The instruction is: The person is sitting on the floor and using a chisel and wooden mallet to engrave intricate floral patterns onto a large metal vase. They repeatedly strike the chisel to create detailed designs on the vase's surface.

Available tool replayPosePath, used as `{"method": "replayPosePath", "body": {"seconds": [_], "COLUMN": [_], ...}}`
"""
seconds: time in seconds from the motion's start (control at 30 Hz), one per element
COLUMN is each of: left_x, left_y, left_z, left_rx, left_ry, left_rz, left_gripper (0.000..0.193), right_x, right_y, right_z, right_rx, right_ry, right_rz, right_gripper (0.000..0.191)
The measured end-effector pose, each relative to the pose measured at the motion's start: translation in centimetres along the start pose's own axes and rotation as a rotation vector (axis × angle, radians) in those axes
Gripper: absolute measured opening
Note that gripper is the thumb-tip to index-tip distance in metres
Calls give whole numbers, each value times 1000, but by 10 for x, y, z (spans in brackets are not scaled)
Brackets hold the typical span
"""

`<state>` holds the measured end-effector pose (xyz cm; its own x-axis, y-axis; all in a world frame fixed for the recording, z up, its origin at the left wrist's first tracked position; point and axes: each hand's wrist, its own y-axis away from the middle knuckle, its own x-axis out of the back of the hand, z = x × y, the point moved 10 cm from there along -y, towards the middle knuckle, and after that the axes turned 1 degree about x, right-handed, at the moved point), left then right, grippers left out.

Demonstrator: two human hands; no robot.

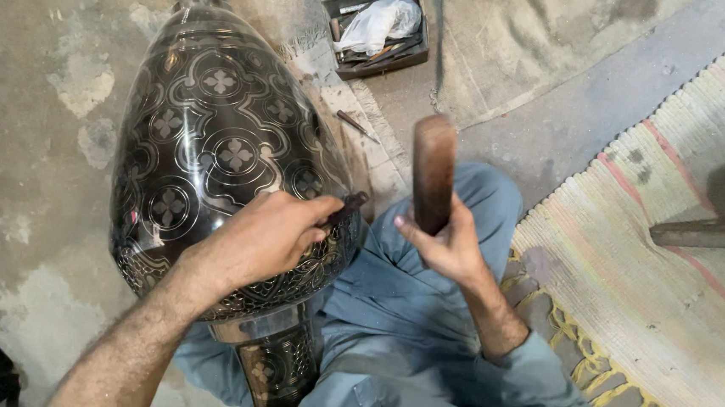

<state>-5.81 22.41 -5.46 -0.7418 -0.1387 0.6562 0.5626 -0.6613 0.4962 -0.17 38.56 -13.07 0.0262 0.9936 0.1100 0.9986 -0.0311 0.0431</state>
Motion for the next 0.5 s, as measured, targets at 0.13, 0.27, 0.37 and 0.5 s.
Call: {"method": "replayPosePath", "body": {"seconds": [0.13, 0.27, 0.37, 0.5], "left_x": [-18, -29, -39, -44], "left_y": [-15, -26, -29, -31], "left_z": [-7, 0, -1, 10], "left_rx": [24, -66, -48, -132], "left_ry": [-175, -245, -275, -280], "left_rz": [-232, -352, -450, -552], "left_gripper": [39, 40, 42, 45], "right_x": [-9, -21, -29, -40], "right_y": [24, 47, 63, 79], "right_z": [6, 17, 15, 13], "right_rx": [-69, -202, -187, -227], "right_ry": [-264, -265, -357, -372], "right_rz": [172, 231, 311, 355], "right_gripper": [32, 36, 32, 33]}}
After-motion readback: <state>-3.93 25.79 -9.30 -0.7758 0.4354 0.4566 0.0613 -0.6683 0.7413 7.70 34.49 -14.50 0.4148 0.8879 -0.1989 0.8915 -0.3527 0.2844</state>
